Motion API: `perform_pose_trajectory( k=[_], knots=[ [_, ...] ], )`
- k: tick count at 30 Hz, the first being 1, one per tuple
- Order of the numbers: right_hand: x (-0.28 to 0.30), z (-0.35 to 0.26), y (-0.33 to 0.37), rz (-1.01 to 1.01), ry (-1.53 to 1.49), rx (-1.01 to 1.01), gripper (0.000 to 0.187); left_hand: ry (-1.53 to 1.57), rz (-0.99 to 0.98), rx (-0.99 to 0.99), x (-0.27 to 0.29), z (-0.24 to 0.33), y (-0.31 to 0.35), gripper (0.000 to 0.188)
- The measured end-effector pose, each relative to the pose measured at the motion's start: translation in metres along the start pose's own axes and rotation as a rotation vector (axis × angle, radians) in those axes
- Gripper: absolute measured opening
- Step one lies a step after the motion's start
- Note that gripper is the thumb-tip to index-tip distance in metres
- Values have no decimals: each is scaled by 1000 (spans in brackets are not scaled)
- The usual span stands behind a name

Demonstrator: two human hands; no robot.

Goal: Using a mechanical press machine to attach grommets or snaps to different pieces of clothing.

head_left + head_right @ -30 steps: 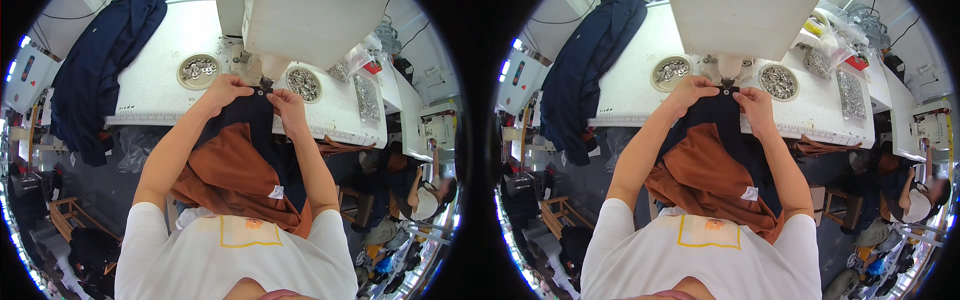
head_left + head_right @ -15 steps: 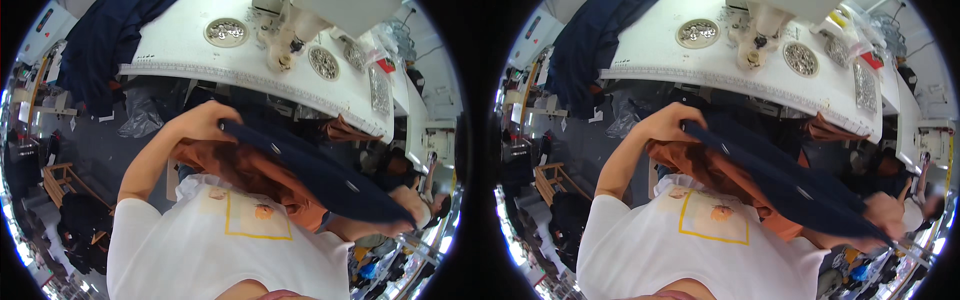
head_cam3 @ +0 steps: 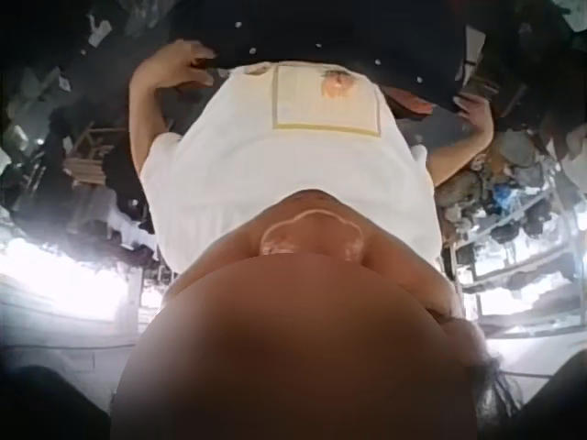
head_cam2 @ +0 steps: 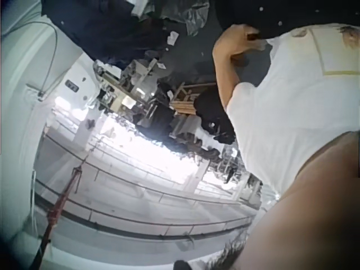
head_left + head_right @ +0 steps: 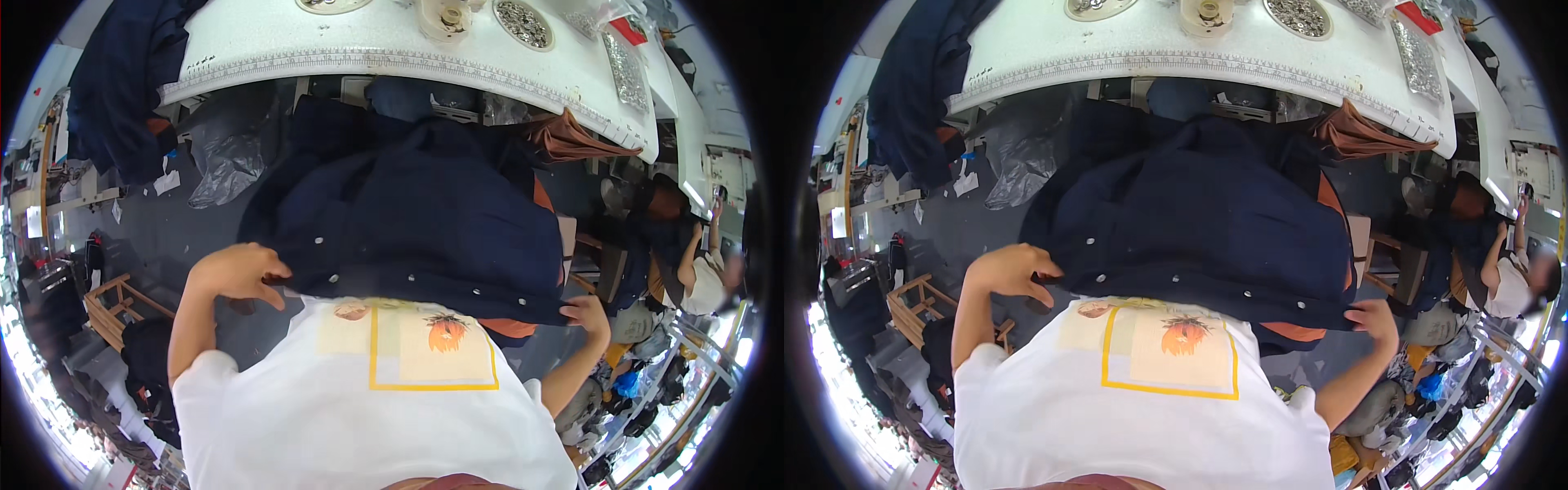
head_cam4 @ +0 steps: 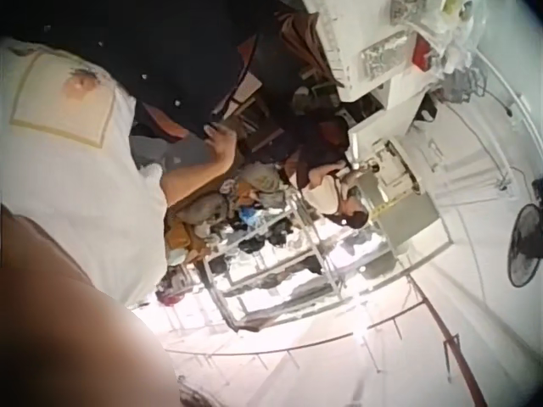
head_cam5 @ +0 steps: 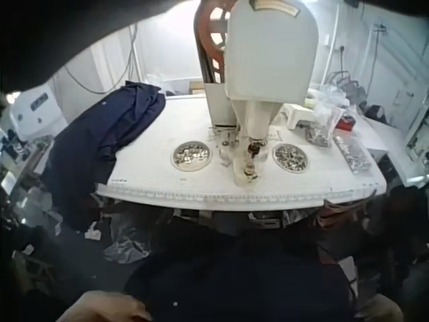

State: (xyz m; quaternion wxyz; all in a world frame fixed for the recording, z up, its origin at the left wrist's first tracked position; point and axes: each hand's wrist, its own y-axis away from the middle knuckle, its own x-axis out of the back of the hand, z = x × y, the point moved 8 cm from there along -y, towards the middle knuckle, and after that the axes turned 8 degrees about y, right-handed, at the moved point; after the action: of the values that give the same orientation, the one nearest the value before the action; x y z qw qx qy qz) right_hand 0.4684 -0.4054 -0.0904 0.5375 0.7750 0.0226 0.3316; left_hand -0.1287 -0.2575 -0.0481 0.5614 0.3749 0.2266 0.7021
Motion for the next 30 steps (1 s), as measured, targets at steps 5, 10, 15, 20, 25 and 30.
perform_pose_trajectory(
  k=[5,10,15,20,25,30],
  knots=[
    [15,-175,8,580,416,467,32,88,871,-382,115,63,-83,41],
    [-84,-326,-3,321,19,988,27,-185,1105,-226,140,89,-211,34],
    [-149,-336,-31,-198,-803,857,41,311,1164,-838,108,154,-145,5],
    [-151,-331,-16,-404,-1259,688,38,204,855,-873,75,153,-84,9],
    [-123,-296,-79,-295,-1732,290,37,182,544,-909,52,134,-53,11],
    [-94,-302,-42,175,-1502,710,51,-56,174,-533,32,88,-65,13]
  ],
)
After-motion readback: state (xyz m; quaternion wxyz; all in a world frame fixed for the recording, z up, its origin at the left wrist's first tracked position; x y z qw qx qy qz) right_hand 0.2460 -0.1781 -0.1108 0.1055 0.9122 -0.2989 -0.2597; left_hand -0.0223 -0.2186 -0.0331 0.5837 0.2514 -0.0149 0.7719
